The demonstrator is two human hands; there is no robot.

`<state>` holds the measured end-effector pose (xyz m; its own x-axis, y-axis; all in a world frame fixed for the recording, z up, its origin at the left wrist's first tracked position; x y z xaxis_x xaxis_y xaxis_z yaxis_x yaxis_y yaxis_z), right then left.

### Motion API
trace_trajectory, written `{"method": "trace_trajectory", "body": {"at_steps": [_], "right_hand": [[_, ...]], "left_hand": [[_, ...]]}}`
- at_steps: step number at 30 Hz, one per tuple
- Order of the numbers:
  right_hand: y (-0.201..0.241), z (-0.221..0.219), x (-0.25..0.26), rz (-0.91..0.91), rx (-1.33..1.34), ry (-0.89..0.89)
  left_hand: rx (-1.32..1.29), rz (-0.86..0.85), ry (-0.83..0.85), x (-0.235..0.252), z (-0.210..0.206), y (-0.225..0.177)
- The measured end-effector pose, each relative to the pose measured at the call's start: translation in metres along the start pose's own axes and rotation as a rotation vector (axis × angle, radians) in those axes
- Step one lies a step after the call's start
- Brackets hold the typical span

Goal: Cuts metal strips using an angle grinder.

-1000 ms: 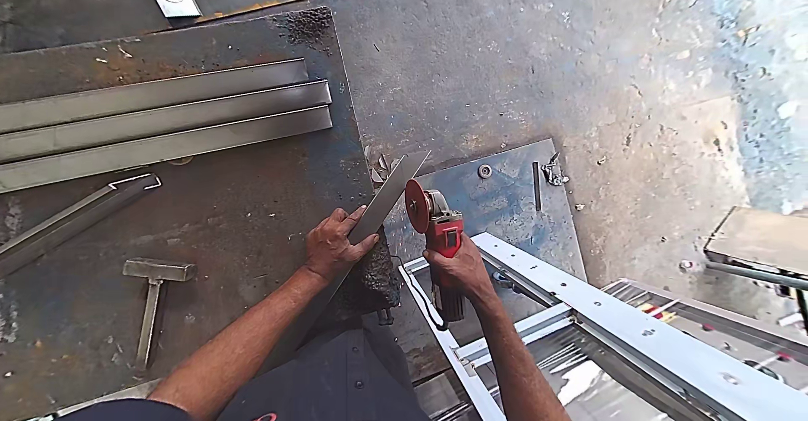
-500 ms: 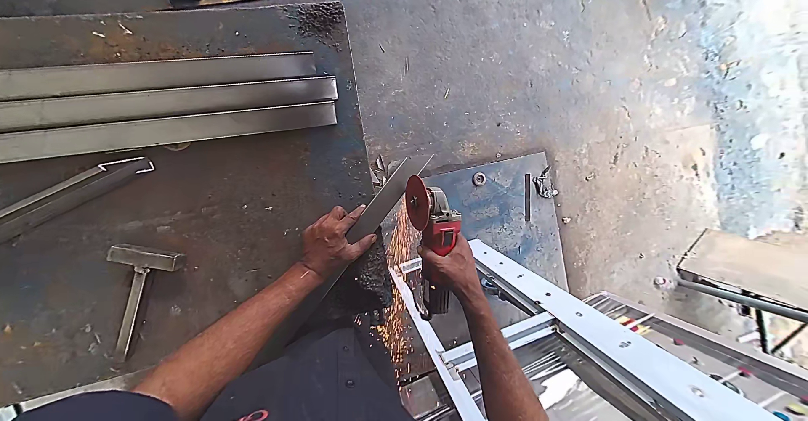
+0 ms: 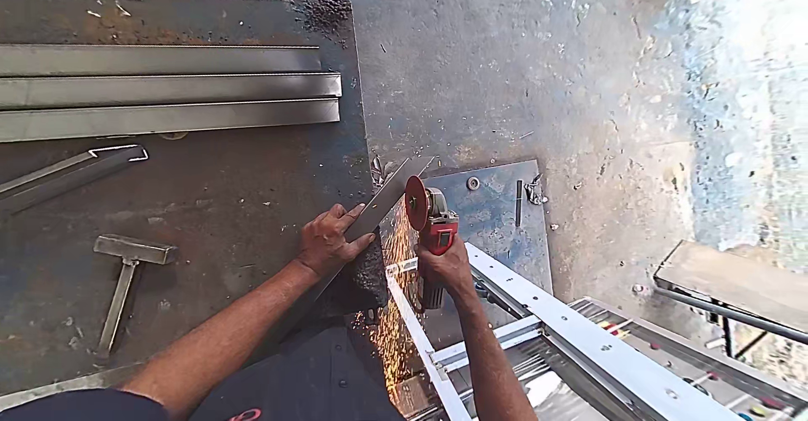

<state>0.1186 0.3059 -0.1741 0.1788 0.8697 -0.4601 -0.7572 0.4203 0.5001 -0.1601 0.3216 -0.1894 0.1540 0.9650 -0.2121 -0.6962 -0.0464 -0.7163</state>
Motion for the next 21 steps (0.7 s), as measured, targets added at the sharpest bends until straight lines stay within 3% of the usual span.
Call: {"method": "trace_trajectory", "body": {"at_steps": [21], "right_hand": [[0.0073, -0.0008, 0.0049, -0.043, 0.012, 0.003]], "left_hand": [[0.01, -0.006, 0.011, 0.0005, -0.0003, -0.0012]]}}
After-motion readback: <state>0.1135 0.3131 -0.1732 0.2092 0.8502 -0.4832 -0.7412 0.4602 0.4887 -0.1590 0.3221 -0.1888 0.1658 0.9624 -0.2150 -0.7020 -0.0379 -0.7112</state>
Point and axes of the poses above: each hand's wrist, its own x-axis towards the middle knuckle, its own z-axis out of the back of the hand, y = z × x, the point moved 10 cm from there along x, towards the middle knuckle, and after that the axes turned 10 degrees about -x, right-handed, at the moved point
